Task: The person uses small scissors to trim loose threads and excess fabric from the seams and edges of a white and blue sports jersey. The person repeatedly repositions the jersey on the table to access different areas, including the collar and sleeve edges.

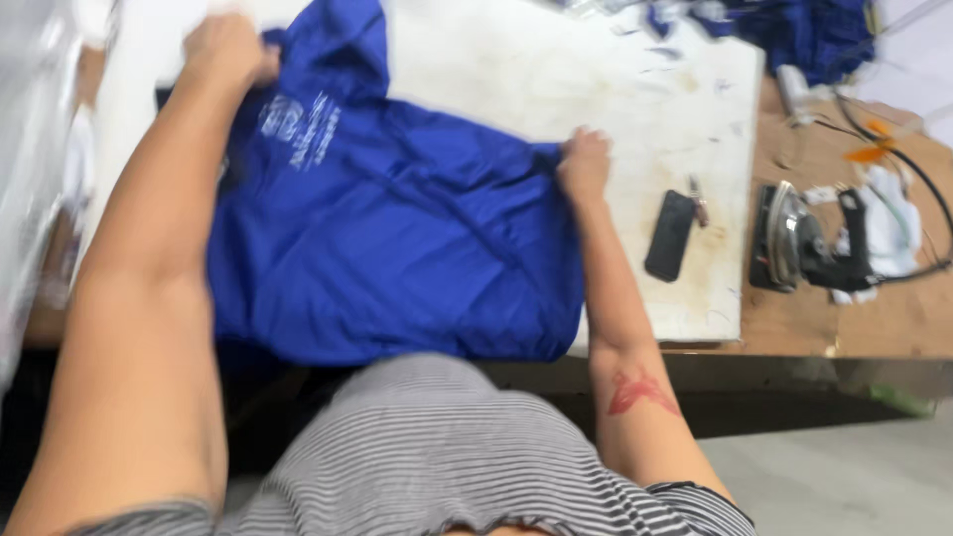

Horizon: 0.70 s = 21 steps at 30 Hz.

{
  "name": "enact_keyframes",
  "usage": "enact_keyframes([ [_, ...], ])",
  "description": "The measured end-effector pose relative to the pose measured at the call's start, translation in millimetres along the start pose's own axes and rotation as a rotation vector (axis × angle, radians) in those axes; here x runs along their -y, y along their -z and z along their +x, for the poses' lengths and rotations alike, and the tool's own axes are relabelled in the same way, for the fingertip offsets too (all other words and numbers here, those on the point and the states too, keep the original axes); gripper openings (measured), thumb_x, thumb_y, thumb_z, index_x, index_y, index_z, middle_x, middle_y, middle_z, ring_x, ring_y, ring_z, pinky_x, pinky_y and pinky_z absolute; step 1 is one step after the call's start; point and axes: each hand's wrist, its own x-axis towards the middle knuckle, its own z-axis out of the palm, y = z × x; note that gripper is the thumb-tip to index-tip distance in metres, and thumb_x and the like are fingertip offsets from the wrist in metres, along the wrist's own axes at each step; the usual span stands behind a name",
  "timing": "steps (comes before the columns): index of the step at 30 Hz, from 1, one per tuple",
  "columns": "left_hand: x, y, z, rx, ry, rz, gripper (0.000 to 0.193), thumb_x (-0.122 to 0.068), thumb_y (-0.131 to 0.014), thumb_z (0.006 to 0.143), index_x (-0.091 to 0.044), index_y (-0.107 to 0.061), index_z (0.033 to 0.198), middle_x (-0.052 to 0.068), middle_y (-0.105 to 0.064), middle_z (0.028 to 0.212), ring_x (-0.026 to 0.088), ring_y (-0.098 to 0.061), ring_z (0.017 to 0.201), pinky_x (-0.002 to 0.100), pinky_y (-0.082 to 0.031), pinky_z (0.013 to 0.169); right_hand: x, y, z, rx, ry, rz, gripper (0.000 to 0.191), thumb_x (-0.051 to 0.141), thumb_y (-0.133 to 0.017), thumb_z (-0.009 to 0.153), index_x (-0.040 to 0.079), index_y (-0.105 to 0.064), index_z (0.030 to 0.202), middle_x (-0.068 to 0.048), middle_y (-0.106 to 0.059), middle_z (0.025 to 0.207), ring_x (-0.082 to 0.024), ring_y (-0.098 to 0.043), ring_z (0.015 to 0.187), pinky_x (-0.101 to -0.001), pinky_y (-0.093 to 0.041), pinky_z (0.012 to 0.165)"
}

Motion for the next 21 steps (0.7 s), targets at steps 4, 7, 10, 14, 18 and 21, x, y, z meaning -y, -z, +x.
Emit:
enact_keyframes([
  [4, 25.2, 53.6, 26.9, 0.449, 0.075, -1.287, 0.026, -0.024, -0.072, 0.100, -0.011, -0.066, 0.121, 0.001, -0.071, 0.104, 0.011, -0.067, 0.089, 0.029, -0.055, 0.080, -54.4, 59.1, 25.9, 0.207, -0.242, 0.984, 0.032, 0.029, -0.078, 0.098, -0.001, -0.068, 0.096, -0.010, -0.060, 0.082, -0.020, -0.052, 0.076, -0.0380, -0.040, 0.066],
  [7, 32.2, 88.9, 28.8, 0.175, -0.141, -1.427, 0.026, -0.024, -0.070, 0.102, -0.007, -0.061, 0.120, 0.002, -0.067, 0.102, 0.012, -0.064, 0.087, 0.028, -0.054, 0.078, -82.5, 90.9, 43.7, 0.252, -0.243, 1.342, 0.030, 0.028, -0.080, 0.092, 0.002, -0.066, 0.091, -0.001, -0.068, 0.082, -0.008, -0.058, 0.072, -0.0249, -0.048, 0.066],
  [10, 24.5, 90.8, 46.6, -0.037, -0.241, -1.239, 0.028, -0.023, -0.069, 0.104, -0.004, -0.056, 0.120, 0.003, -0.064, 0.100, 0.012, -0.062, 0.086, 0.027, -0.053, 0.077, -67.6, 85.0, 77.9, -0.091, -0.192, 0.854, 0.038, 0.035, -0.081, 0.097, -0.002, -0.074, 0.094, -0.009, -0.067, 0.081, -0.012, -0.056, 0.074, -0.0302, -0.048, 0.065],
  [14, 26.3, 59.2, 34.9, 0.126, -0.028, -0.580, 0.052, -0.043, -0.077, 0.092, 0.001, -0.067, 0.119, 0.014, -0.070, 0.095, 0.023, -0.067, 0.084, 0.035, -0.053, 0.075, -23.6, 55.9, 56.6, -0.137, -0.599, 0.370, 0.090, 0.060, -0.075, 0.092, -0.006, -0.037, 0.141, -0.037, -0.048, 0.137, -0.052, -0.050, 0.122, -0.0606, -0.042, 0.091],
  [18, 27.9, 24.0, -5.1, 0.127, 0.174, -0.284, 0.062, -0.049, -0.083, 0.087, 0.005, -0.079, 0.116, 0.024, -0.075, 0.093, 0.033, -0.069, 0.088, 0.044, -0.051, 0.082, 28.1, 17.0, 11.5, 0.137, -0.589, 0.051, 0.072, 0.053, -0.066, 0.089, 0.002, -0.049, 0.137, -0.024, -0.049, 0.140, -0.040, -0.043, 0.132, -0.0609, -0.039, 0.103],
  [21, 30.0, 42.9, -5.4, 0.121, 0.212, -1.348, 0.041, -0.025, -0.077, 0.096, -0.006, -0.069, 0.132, 0.002, -0.072, 0.113, 0.016, -0.068, 0.094, 0.035, -0.057, 0.081, 7.5, 14.2, -15.8, 0.054, -0.305, -0.025, 0.049, 0.038, -0.064, 0.095, 0.009, -0.057, 0.134, -0.020, -0.056, 0.137, -0.038, -0.050, 0.129, -0.0547, -0.044, 0.104],
])
